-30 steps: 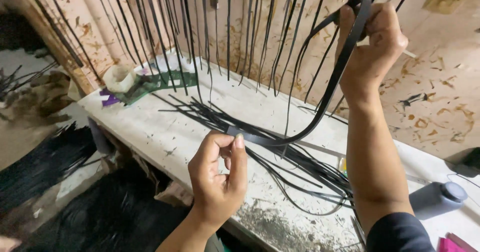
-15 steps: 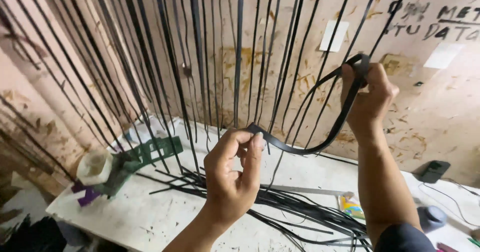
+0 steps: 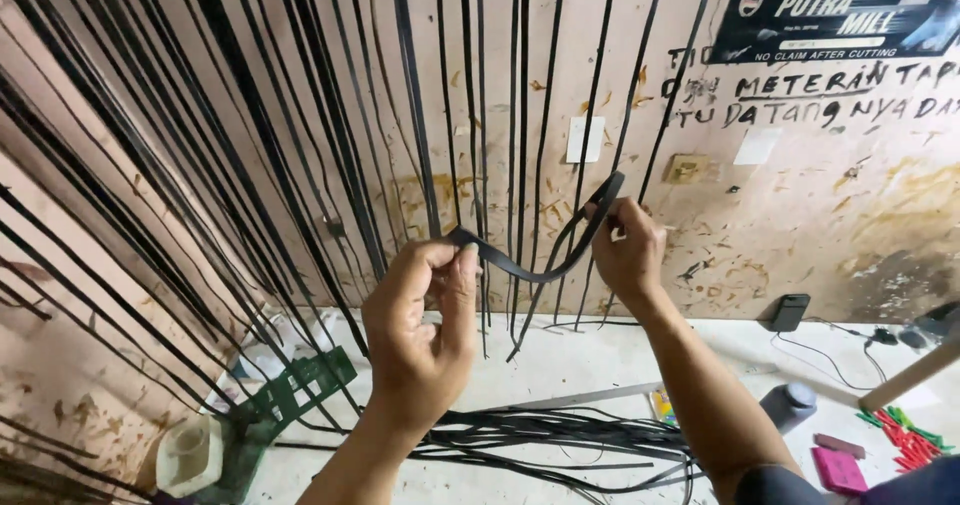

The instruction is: The person cuts a black cord into a shorter segment using scissors, then uses a small tool to scrape or clean the cord's surface. Finally, the person hangs the cord on a wall rack with other cords.

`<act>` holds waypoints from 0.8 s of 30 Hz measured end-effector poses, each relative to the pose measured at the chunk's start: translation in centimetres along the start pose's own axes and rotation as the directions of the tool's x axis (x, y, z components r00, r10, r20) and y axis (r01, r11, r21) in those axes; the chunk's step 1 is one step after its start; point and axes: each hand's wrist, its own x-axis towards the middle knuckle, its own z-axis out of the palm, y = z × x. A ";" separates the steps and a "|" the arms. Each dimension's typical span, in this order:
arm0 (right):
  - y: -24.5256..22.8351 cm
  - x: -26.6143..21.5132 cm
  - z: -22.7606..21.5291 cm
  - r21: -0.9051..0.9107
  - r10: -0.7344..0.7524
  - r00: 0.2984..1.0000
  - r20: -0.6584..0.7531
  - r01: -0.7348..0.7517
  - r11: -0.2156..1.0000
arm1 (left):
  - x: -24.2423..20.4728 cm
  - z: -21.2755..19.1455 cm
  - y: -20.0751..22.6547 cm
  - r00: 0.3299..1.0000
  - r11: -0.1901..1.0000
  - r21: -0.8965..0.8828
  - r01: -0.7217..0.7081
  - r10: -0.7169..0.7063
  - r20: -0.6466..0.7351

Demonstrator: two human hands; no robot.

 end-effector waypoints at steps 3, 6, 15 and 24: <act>-0.6 -1.3 0.8 0.048 0.067 0.997 0.036 -0.068 0.997 | 1.7 0.0 -0.7 0.998 0.999 -0.006 -0.052 0.052 0.028; -0.5 -3.0 2.8 0.064 0.154 0.987 -0.044 -0.151 0.986 | 3.3 0.6 -2.1 0.992 0.993 -0.018 -0.115 0.114 -0.049; 0.7 -8.8 5.7 -0.050 0.084 0.992 0.092 -0.080 0.996 | 9.0 0.5 -1.7 0.969 0.966 0.100 -0.240 0.244 -0.026; 2.5 -9.8 3.6 -0.092 -0.059 0.954 0.293 0.089 0.992 | 11.3 3.8 -6.2 0.970 0.967 0.078 -0.243 0.245 -0.012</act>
